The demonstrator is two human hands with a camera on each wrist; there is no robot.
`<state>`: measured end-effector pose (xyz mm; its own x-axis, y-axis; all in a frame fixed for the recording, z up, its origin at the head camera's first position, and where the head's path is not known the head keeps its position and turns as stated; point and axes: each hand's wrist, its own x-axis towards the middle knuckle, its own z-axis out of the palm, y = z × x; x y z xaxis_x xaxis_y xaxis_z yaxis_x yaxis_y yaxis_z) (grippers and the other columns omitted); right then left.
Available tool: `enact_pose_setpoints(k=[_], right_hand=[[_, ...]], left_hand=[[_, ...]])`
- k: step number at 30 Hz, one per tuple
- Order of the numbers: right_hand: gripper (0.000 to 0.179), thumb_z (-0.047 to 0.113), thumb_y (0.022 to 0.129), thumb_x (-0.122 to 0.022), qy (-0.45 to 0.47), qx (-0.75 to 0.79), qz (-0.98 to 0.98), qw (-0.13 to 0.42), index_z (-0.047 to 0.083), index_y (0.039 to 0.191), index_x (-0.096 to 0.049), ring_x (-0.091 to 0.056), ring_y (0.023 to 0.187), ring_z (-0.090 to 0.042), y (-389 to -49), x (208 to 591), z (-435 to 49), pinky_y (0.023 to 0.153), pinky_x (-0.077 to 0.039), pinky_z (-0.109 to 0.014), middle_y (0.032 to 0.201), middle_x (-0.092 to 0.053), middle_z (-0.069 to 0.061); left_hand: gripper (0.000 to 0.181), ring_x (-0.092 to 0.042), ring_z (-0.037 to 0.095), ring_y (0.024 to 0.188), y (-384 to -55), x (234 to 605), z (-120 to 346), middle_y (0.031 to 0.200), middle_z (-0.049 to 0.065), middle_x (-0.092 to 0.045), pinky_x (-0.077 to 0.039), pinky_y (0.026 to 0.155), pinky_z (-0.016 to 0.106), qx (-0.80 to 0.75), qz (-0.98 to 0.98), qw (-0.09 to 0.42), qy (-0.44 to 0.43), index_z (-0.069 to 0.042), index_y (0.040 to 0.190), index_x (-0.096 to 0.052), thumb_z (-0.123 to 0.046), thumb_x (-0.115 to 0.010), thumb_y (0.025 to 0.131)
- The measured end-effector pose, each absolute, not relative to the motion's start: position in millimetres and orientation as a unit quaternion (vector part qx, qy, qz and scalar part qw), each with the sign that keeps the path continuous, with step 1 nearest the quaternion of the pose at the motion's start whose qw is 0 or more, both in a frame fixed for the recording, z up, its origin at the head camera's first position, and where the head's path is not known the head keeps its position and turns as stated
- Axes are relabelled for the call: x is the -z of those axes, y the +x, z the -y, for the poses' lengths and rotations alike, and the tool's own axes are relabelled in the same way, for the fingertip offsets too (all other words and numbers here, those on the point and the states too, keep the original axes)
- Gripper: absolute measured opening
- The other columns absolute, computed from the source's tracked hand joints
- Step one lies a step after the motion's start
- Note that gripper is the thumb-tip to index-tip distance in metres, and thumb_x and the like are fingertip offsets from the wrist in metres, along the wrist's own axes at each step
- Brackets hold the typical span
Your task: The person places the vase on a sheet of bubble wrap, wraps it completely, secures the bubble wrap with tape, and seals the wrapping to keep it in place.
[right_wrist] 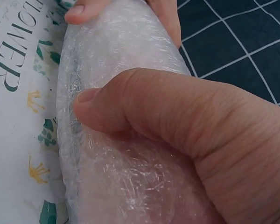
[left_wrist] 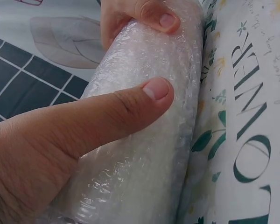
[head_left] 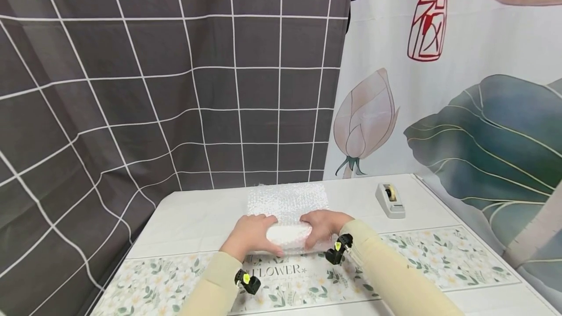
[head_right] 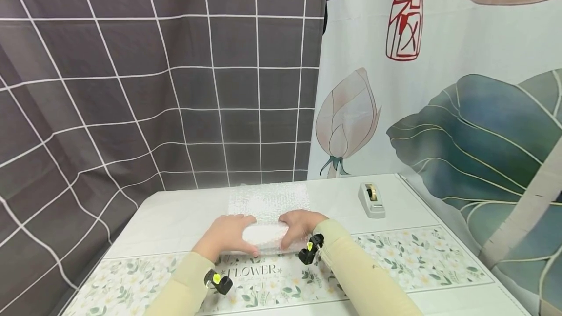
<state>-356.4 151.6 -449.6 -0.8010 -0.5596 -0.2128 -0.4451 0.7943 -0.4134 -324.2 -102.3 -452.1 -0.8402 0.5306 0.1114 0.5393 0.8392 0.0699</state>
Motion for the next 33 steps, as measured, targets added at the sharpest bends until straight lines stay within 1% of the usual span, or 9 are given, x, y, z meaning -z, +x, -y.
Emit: enact_pose_setpoints(k=[3,5,8,12,17,21,25,33], right_hand=[[0.058,0.036,0.056,-0.083,-0.272,0.172,-0.933,0.163,0.023,0.110,-0.066,-0.058,0.086,-0.010,-356,449,-151,0.087,-0.050,-0.035,0.091,-0.062,0.014],[0.058,0.036,0.056,-0.083,-0.273,0.170,-0.933,0.162,0.023,0.110,-0.066,-0.058,0.086,-0.010,-357,450,-150,0.087,-0.050,-0.035,0.091,-0.062,0.014],[0.060,0.036,0.057,-0.084,-0.272,0.167,-0.934,0.161,0.022,0.112,-0.066,-0.059,0.088,-0.011,-357,450,-151,0.088,-0.050,-0.036,0.094,-0.063,0.013],[0.067,0.036,0.056,-0.084,-0.264,0.164,-0.936,0.163,0.019,0.118,-0.066,-0.060,0.091,-0.011,-357,449,-152,0.090,-0.050,-0.037,0.097,-0.064,0.012],[0.067,0.037,0.056,-0.084,-0.265,0.168,-0.935,0.166,0.019,0.118,-0.066,-0.059,0.090,-0.011,-358,448,-151,0.089,-0.050,-0.037,0.096,-0.064,0.013],[0.064,0.036,0.056,-0.083,-0.267,0.173,-0.933,0.170,0.020,0.116,-0.066,-0.059,0.088,-0.010,-358,449,-150,0.087,-0.050,-0.037,0.094,-0.063,0.014],[0.064,0.036,0.057,-0.083,-0.270,0.173,-0.932,0.170,0.019,0.116,-0.066,-0.059,0.088,-0.011,-357,448,-151,0.088,-0.050,-0.038,0.094,-0.063,0.013],[0.062,0.036,0.058,-0.085,-0.275,0.170,-0.931,0.166,0.020,0.115,-0.066,-0.059,0.088,-0.011,-357,447,-152,0.087,-0.050,-0.038,0.094,-0.064,0.013]], left_hand=[[0.095,-0.066,0.027,0.103,-321,451,101,0.117,0.005,-0.070,-0.050,0.091,0.049,0.044,0.960,0.047,-0.271,-0.019,0.134,-0.063,-0.077,-0.078,0.060],[0.097,-0.064,0.029,0.106,-317,449,99,0.118,0.006,-0.068,-0.047,0.096,0.051,0.036,0.962,0.058,-0.264,-0.019,0.135,-0.062,-0.076,-0.079,0.059],[0.103,-0.059,0.031,0.113,-310,447,92,0.122,0.008,-0.063,-0.041,0.104,0.056,0.019,0.961,0.084,-0.263,-0.020,0.140,-0.058,-0.076,-0.080,0.057],[0.110,-0.056,0.031,0.117,-303,446,84,0.129,0.008,-0.058,-0.038,0.109,0.056,-0.012,0.957,0.109,-0.269,-0.024,0.149,-0.049,-0.078,-0.079,0.058],[0.114,-0.059,0.030,0.111,-306,453,80,0.126,0.008,-0.059,-0.043,0.103,0.050,-0.023,0.959,0.100,-0.265,-0.026,0.152,-0.044,-0.079,-0.079,0.058],[0.111,-0.065,0.028,0.098,-312,459,81,0.117,0.007,-0.066,-0.050,0.090,0.046,-0.014,0.958,0.087,-0.273,-0.026,0.149,-0.048,-0.076,-0.082,0.056],[0.103,-0.067,0.024,0.086,-317,459,80,0.109,0.005,-0.070,-0.053,0.079,0.042,-0.012,0.955,0.077,-0.286,-0.027,0.144,-0.053,-0.070,-0.085,0.056],[0.099,-0.066,0.020,0.087,-322,460,81,0.109,0.001,-0.071,-0.053,0.078,0.039,-0.004,0.951,0.066,-0.303,-0.026,0.142,-0.055,-0.066,-0.086,0.057]])
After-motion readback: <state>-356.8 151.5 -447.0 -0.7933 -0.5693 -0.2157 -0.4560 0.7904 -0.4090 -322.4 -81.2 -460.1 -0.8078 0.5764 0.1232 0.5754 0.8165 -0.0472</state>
